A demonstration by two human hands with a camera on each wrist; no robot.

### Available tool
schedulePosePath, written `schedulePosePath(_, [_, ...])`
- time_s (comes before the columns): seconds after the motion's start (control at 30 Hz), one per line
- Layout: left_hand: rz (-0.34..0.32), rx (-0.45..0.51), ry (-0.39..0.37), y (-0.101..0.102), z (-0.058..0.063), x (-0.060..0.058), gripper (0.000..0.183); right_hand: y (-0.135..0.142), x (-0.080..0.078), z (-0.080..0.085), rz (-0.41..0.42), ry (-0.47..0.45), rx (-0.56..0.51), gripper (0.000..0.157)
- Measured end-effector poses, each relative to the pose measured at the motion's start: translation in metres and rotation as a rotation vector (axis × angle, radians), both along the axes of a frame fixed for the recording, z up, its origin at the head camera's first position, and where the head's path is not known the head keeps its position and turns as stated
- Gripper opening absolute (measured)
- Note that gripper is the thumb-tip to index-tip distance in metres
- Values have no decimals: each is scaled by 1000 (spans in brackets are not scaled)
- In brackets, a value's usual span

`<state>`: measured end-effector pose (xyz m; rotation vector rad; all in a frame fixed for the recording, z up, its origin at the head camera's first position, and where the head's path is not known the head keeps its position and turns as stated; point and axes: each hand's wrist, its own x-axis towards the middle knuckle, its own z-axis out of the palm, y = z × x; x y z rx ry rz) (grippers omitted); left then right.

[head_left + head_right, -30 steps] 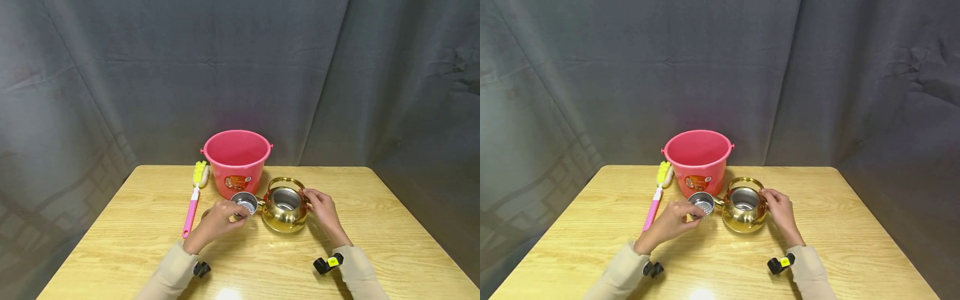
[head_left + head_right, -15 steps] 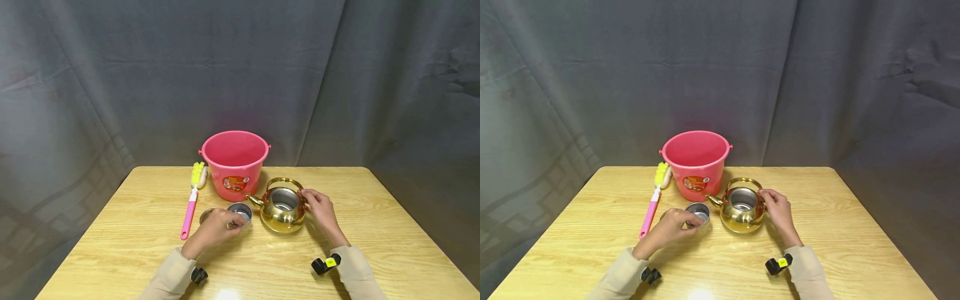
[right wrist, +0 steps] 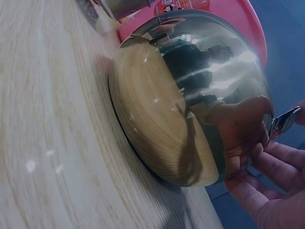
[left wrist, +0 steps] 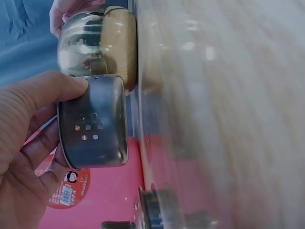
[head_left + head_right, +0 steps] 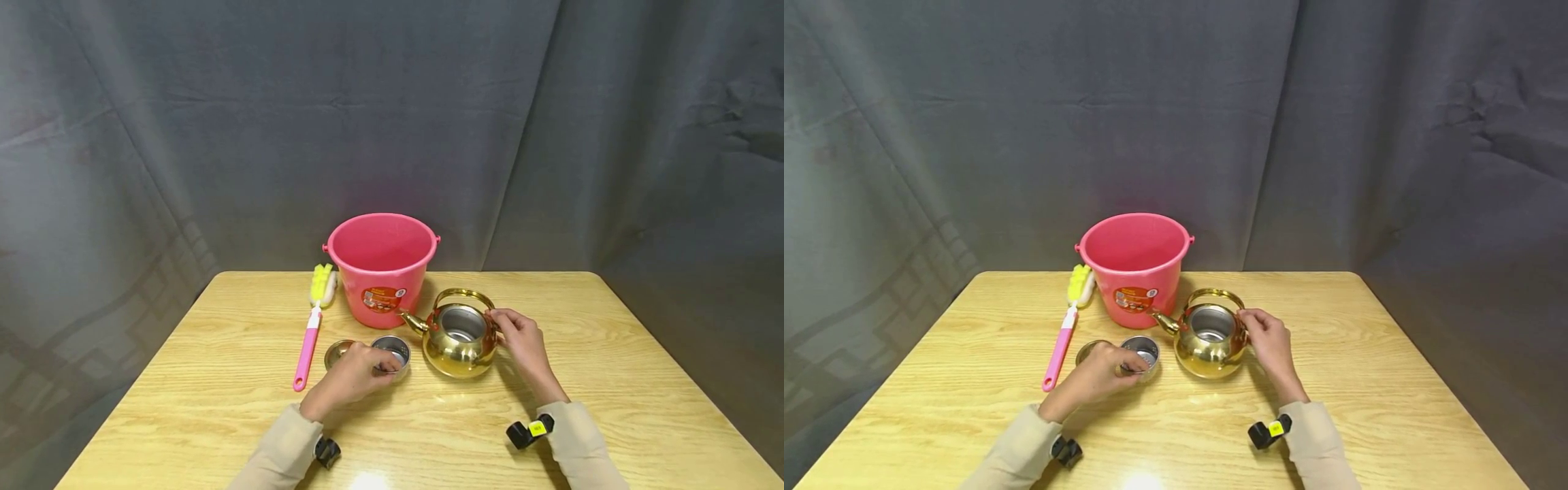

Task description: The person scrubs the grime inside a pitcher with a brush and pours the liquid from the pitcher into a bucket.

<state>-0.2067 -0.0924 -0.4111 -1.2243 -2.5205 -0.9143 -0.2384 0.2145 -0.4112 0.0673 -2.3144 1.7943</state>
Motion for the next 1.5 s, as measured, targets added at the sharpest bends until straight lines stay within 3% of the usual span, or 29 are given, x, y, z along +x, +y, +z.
schedulePosePath(0.17, [8, -1, -9, -1, -3, -1, 11, -3, 4, 7, -2, -22, -5, 44])
schedulePosePath(0.6, [-8, 15, -6, 1, -5, -5, 11, -2, 1, 5, -7, -21, -9, 44])
schedulePosePath(1.17, [41, -13, -77, 0, -7, -9, 11, -1, 2, 5, -3, -10, 22, 45])
schedulePosePath(1.5, [34, -15, -97, 2, -5, -10, 12, 0, 2, 4, -1, -12, 24, 45])
